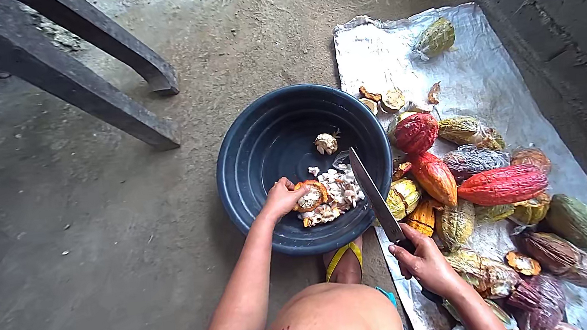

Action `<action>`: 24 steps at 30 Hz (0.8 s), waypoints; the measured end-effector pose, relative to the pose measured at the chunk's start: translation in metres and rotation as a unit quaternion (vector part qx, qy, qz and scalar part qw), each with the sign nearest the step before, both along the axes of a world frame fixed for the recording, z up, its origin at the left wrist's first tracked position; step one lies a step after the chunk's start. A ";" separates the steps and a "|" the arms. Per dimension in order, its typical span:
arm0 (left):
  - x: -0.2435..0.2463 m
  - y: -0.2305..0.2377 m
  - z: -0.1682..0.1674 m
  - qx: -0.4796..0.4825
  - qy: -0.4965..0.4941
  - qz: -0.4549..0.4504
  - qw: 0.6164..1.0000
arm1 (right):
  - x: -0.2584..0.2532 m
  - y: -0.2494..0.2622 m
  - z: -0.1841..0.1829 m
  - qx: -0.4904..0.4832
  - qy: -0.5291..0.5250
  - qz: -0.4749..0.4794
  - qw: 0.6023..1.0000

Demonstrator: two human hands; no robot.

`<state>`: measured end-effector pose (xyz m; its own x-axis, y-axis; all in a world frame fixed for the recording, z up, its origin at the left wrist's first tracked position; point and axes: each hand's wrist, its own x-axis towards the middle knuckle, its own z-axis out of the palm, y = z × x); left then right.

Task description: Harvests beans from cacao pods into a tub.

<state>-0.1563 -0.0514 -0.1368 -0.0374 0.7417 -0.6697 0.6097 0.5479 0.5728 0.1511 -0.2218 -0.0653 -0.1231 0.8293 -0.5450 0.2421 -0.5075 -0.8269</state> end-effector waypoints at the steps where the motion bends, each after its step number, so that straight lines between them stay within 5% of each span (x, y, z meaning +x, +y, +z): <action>1: 0.001 -0.002 0.001 -0.010 -0.027 0.014 0.999 | -0.001 0.001 -0.001 -0.002 0.000 0.002 1.000; 12: 0.021 -0.010 0.041 -0.080 -0.287 0.181 0.937 | -0.008 -0.002 0.008 0.051 0.024 -0.007 0.998; 21: 0.054 -0.020 0.045 -0.106 -0.496 0.291 0.811 | -0.006 -0.005 0.024 0.030 0.041 0.059 0.997; 24: 0.056 -0.015 0.048 -0.072 -0.509 0.314 0.798 | -0.004 -0.012 0.027 0.023 0.006 0.102 0.994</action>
<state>-0.1004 -0.0667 -0.0885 0.2466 0.7032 -0.6669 -0.5533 0.6671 0.4988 0.1472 -0.2333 -0.0379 -0.2979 0.8101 -0.5049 0.3272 -0.4103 -0.8513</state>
